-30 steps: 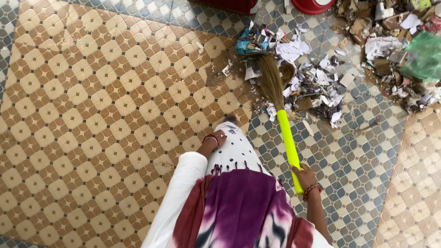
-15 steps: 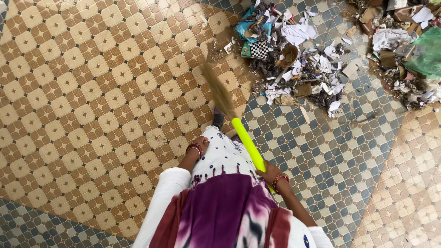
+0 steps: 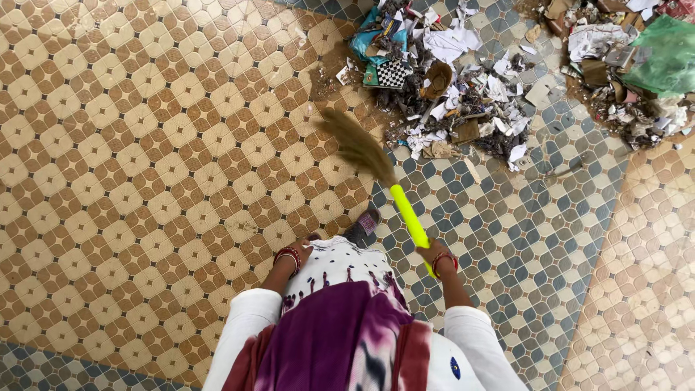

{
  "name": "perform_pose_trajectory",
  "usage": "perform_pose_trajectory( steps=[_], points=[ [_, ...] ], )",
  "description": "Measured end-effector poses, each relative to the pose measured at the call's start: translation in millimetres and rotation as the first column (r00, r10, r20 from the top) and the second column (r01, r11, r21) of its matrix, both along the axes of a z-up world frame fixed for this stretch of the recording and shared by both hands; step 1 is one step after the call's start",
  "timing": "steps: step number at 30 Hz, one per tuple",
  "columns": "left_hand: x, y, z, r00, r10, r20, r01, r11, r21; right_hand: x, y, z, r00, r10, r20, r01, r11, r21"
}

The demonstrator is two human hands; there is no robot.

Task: The person sweeps a tiled floor using a broom with a bright green handle, gathering scattered paper and debris into a central pile. The person moves around the room, sweeping different sections and consolidating the trash near a doorway.

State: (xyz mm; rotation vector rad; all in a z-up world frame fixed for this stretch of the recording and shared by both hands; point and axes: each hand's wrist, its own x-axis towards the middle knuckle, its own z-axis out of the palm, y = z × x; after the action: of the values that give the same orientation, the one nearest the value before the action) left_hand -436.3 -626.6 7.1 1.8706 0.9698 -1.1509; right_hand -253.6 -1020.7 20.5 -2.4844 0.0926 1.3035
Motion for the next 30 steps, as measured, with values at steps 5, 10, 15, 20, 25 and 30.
perform_pose_trajectory(
  steps=[5, 10, 15, 20, 25, 30],
  points=[
    [6, 5, -1, 0.993, 0.003, 0.114, 0.000, 1.000, -0.023, 57, -12, 6, 0.927, -0.367, 0.073, 0.363, 0.930, 0.059],
    [10, 13, -2, 0.985, 0.000, 0.175, 0.001, 1.000, -0.003, 69, -53, 40, 0.815, -0.577, 0.049, 0.559, 0.806, 0.194],
    [16, 31, -6, 0.980, 0.026, 0.198, -0.023, 1.000, -0.013, 24, -60, 94, 0.673, -0.739, -0.023, 0.707, 0.634, 0.312],
    [54, 66, -9, 0.976, -0.139, 0.167, 0.140, 0.990, 0.005, -7, -3, 92, 0.486, -0.852, -0.195, 0.823, 0.371, 0.430],
    [94, 112, -11, 0.966, -0.106, 0.237, 0.131, 0.987, -0.095, -19, 71, 91, 0.728, -0.686, 0.020, 0.648, 0.696, 0.310],
    [105, 170, -11, 0.977, -0.156, 0.147, 0.165, 0.985, -0.052, -42, 155, 93, 0.926, -0.367, 0.089, 0.343, 0.917, 0.205]
  ],
)
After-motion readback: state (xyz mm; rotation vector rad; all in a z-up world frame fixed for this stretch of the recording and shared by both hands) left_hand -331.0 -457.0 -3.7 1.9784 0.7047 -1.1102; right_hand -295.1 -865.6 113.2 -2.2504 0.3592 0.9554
